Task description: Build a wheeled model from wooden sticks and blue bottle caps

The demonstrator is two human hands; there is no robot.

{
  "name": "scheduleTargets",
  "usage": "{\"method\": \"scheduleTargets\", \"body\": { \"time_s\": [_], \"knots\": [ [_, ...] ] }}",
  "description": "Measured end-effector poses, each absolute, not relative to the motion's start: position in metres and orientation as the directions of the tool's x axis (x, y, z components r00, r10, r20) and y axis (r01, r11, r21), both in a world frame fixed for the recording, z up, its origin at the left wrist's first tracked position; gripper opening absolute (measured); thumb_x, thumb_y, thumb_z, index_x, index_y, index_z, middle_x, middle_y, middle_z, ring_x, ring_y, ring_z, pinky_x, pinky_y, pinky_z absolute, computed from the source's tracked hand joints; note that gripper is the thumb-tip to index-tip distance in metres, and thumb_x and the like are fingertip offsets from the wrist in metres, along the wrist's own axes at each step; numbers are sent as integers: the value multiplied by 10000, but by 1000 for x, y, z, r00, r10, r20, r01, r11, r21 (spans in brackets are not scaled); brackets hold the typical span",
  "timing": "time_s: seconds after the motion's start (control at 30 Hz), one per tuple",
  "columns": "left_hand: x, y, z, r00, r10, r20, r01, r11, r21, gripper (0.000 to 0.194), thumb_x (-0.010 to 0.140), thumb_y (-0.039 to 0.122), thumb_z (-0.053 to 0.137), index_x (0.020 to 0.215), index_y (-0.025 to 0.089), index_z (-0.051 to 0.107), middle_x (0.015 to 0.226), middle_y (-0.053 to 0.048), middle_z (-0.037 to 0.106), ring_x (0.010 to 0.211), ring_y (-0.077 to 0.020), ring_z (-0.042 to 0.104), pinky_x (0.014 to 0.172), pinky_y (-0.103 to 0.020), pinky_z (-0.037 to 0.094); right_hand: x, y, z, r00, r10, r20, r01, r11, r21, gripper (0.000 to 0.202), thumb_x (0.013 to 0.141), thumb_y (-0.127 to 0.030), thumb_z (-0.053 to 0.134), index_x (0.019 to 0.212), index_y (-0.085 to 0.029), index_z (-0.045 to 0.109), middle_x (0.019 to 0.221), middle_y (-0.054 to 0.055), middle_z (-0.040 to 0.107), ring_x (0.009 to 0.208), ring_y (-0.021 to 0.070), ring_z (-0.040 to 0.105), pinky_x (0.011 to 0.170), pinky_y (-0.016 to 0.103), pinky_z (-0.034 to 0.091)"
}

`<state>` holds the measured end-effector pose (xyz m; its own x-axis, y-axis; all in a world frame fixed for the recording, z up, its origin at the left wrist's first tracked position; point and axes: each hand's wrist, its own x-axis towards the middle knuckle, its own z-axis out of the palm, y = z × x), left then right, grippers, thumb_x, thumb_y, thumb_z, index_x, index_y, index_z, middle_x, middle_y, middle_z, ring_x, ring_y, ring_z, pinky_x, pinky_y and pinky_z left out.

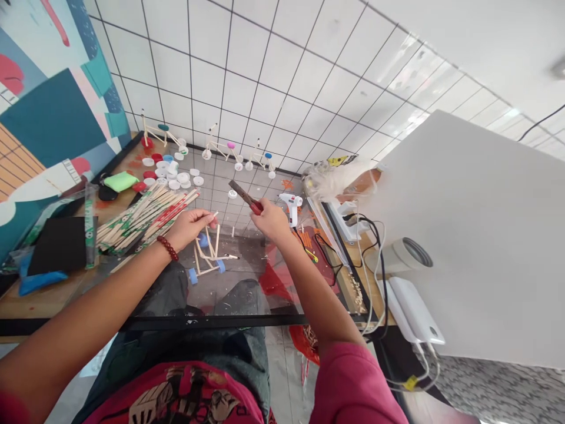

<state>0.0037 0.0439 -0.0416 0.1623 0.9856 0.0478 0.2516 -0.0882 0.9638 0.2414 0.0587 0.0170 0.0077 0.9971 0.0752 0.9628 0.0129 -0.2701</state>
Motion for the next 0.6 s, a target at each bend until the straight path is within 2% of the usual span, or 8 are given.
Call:
{"method": "scheduleTargets", "body": {
  "time_s": [0.1,0.2,0.3,0.5,0.6],
  "knots": [
    [4,45,-42,165,985,50,183,-81,980,333,835,501,620,735,203,727,830,-59,752,834,-207,676,761,-295,486,249,54,16,36,999,9,974,-33,-222,476,814,-565,686,1119,-199,669,1037,110,749,974,299,690,778,334,479],
    [2,46,-37,200,979,36,105,-58,993,345,778,525,682,711,191,735,835,-72,759,912,-235,678,895,-344,481,253,47,6,47,999,-24,982,-51,-184,548,794,-617,718,1129,-185,677,1104,134,735,1026,304,686,802,337,484],
    [-3,48,-30,273,962,17,41,-29,999,376,708,556,748,709,180,756,849,-88,768,948,-254,676,964,-384,470,256,41,-7,20,1000,10,990,-18,-137,574,805,-623,719,1154,-170,672,1151,152,708,1066,298,669,840,337,485],
    [-8,51,-29,306,952,-17,14,13,1000,519,570,620,849,851,187,798,955,-104,786,1022,-281,677,969,-413,493,260,32,-17,8,999,36,986,-2,-167,491,831,-591,696,1089,-173,705,1144,139,676,1061,273,651,881,335,488],
    [-7,52,-34,278,960,21,27,-30,999,563,569,644,846,901,192,799,984,-99,784,1007,-269,683,929,-395,519,263,28,-19,0,999,35,977,7,-213,471,820,-557,707,1081,-165,715,1123,132,678,1058,270,642,900,343,487]
  ]
}}
